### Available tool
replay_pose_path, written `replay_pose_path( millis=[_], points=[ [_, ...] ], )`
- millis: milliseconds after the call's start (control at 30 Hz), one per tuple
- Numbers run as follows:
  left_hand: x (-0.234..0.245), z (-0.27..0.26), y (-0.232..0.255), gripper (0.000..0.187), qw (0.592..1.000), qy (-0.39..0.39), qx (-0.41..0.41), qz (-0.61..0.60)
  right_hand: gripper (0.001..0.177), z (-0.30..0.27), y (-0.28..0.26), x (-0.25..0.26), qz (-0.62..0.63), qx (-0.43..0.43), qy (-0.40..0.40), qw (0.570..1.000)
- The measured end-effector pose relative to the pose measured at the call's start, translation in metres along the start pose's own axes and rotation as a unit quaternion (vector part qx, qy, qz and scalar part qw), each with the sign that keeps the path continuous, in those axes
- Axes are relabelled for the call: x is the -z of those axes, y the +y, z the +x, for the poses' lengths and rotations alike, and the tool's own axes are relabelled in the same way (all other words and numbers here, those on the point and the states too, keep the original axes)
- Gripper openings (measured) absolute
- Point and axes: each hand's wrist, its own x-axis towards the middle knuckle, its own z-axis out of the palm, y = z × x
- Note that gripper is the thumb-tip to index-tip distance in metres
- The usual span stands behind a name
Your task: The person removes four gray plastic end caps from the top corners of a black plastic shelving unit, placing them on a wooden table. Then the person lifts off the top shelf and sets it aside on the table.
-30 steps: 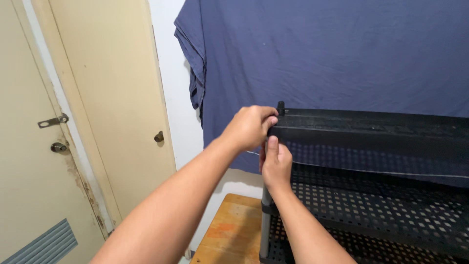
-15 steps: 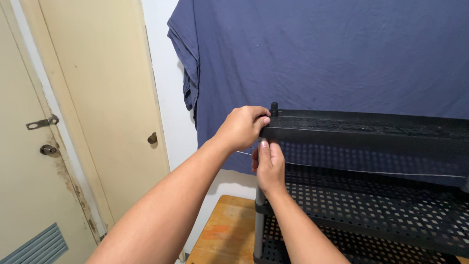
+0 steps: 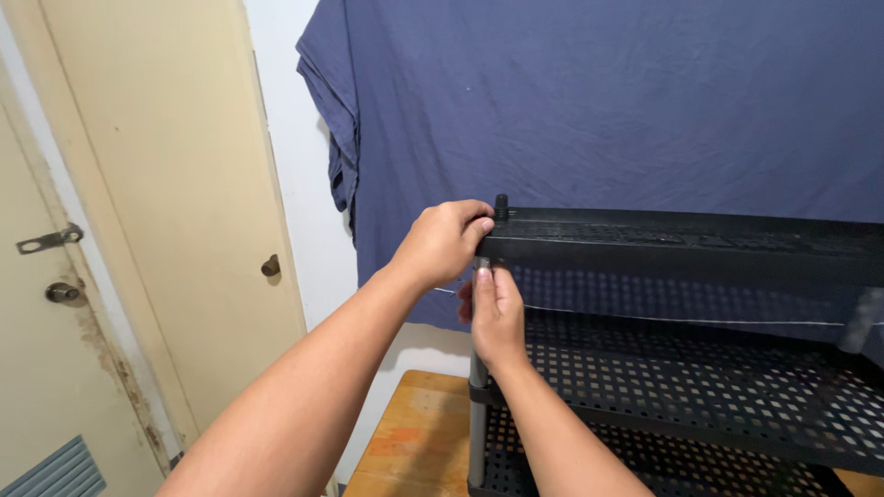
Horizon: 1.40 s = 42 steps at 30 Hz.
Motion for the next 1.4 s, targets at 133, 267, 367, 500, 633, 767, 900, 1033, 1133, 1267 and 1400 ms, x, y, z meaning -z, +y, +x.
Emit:
replay_pose_path(
  millis=[133, 267, 367, 500, 633, 767, 900, 1033, 1133, 1267, 1400],
  points=[
    [-0.002, -0.001, -0.002, 0.032, 0.999, 0.019, -0.022, -0.013, 0.031, -0.003, 0.008, 0.009, -0.016, 0.014, -0.002, 1.000],
    [-0.005, -0.002, -0.004, 0.033, 0.998, 0.040, -0.046, -0.010, 0.033, -0.005, 0.013, 0.025, -0.108, 0.092, 0.020, 0.990],
    [-0.006, -0.005, -0.002, 0.030, 0.995, 0.081, -0.059, 0.009, 0.033, -0.002, 0.009, 0.039, -0.058, 0.058, 0.018, 0.996],
    [-0.010, -0.010, 0.010, 0.023, 0.987, 0.122, -0.103, 0.016, 0.034, -0.006, -0.007, 0.062, -0.091, 0.038, 0.049, 0.994],
    [-0.017, -0.015, 0.026, 0.019, 0.982, 0.130, -0.135, 0.035, 0.035, -0.018, -0.029, 0.084, -0.116, 0.043, 0.070, 0.990],
    [-0.030, -0.020, 0.043, 0.017, 0.971, 0.127, -0.197, 0.053, 0.035, -0.031, -0.056, 0.112, -0.147, 0.042, 0.099, 0.983],
    [-0.048, -0.020, 0.057, 0.017, 0.963, 0.124, -0.234, 0.042, 0.034, -0.042, -0.082, 0.148, -0.178, 0.044, 0.127, 0.975],
    [-0.069, -0.019, 0.073, 0.019, 0.964, 0.108, -0.240, 0.037, 0.034, -0.052, -0.107, 0.183, -0.203, 0.050, 0.143, 0.967],
    [-0.085, -0.016, 0.089, 0.022, 0.965, 0.095, -0.242, 0.034, 0.033, -0.057, -0.123, 0.211, -0.222, 0.058, 0.154, 0.961],
    [-0.118, -0.010, 0.119, 0.021, 0.970, 0.072, -0.227, 0.039, 0.031, -0.060, -0.142, 0.259, -0.238, 0.068, 0.164, 0.955],
    [-0.157, 0.000, 0.155, 0.026, 0.967, 0.068, -0.238, 0.059, 0.029, -0.059, -0.163, 0.311, -0.249, 0.093, 0.172, 0.948]
  ],
)
